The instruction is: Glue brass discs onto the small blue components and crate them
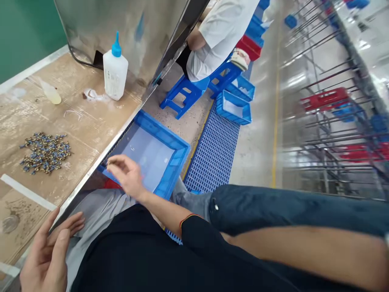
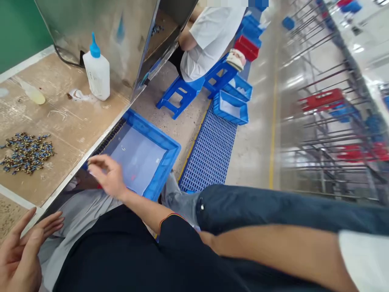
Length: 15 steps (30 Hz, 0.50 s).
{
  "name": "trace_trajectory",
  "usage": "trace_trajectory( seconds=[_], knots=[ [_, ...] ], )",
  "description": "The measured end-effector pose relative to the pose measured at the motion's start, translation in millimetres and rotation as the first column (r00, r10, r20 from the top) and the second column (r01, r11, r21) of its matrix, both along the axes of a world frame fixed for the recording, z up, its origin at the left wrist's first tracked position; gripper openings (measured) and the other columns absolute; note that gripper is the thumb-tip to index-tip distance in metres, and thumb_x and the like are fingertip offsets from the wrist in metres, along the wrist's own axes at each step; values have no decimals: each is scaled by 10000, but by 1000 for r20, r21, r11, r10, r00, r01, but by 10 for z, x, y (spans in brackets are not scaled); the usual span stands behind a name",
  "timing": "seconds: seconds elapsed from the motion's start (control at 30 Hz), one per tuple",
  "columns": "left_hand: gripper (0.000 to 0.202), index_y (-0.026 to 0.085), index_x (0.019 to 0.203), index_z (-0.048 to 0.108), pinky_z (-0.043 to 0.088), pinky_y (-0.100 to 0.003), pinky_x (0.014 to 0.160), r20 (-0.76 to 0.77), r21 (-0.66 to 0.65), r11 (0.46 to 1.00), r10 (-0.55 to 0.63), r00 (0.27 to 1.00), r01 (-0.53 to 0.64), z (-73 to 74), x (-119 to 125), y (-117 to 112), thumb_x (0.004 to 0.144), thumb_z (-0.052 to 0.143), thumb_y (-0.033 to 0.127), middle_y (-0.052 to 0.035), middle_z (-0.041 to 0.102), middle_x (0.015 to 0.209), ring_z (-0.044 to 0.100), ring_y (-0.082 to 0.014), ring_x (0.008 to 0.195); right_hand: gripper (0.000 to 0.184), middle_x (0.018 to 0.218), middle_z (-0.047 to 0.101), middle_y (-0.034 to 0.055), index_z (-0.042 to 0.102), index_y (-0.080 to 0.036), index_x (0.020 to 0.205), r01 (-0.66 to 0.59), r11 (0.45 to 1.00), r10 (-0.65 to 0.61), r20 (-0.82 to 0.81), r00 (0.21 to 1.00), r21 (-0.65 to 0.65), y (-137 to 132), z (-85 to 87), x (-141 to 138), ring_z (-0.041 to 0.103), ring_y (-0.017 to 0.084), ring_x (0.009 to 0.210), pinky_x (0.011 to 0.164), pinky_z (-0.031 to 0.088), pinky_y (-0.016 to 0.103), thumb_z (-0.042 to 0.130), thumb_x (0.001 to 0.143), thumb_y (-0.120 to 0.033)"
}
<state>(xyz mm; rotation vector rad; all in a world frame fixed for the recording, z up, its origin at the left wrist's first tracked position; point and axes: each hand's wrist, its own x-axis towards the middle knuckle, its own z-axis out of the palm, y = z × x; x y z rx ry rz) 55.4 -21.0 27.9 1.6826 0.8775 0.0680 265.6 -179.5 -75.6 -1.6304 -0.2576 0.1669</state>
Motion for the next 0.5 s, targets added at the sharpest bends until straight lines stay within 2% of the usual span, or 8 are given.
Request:
trace_trajectory(
  seconds=[0.03,0.1,0.2,0.27,0.37,0.43,0.5],
  knots=[
    [699,346,1733,617,571,-633,1333,-27,-12,999,45,999,-46,50,40,0,1104,786,599,-57,872,1379,856,-352,1233,278,1293,827,96,732,-192,1369,52,993,-59,-58,997,-106,-76,-125,153,809,160,1065,1005,676,296,626,1155,-334],
    [766,351,1704,647,532,-697,1347,-74,-21,995,96,993,-98,110,84,21,1033,850,658,-64,881,1342,853,-375,1214,282,1350,805,114,743,-166,1337,33,957,-69,-118,991,-288,-176,-403,444,795,158,1043,1016,658,305,592,1111,-240],
    [816,347,1701,641,517,-720,1347,-113,-5,996,88,990,-89,129,82,46,998,862,698,-80,879,1351,845,-395,1241,204,1199,835,74,809,-153,1143,-105,918,39,-177,983,-381,-165,-789,713,771,162,971,1008,622,291,681,987,-123],
    [808,344,1700,634,530,-696,1344,-126,3,997,73,989,-74,122,64,42,1005,856,693,-84,877,1360,844,-393,1263,226,1084,843,38,826,-165,1118,-195,887,109,-221,969,-419,-66,-972,755,763,168,965,993,606,270,707,945,-83],
    [808,335,1688,639,559,-682,1322,-125,13,997,79,989,-78,111,45,21,999,858,695,-87,884,1338,851,-395,1253,217,1102,851,46,827,-185,1179,-266,834,145,-273,951,-483,122,-1131,705,770,191,1032,1001,612,283,731,996,-118],
    [808,331,1685,639,582,-671,1303,-126,10,996,85,988,-85,106,41,12,999,856,700,-89,885,1335,860,-393,1229,142,1171,842,70,813,-180,1193,-283,802,140,-295,945,-526,218,-1190,658,781,216,1090,1036,639,352,772,1063,-223],
    [805,323,1688,632,608,-646,1282,-131,-5,997,77,988,-78,105,38,14,1010,847,699,-96,878,1358,862,-383,1224,208,1237,823,83,795,-172,1218,-292,774,132,-308,942,-562,277,-1235,624,789,241,1140,1067,663,436,803,1106,-348]
  ],
)
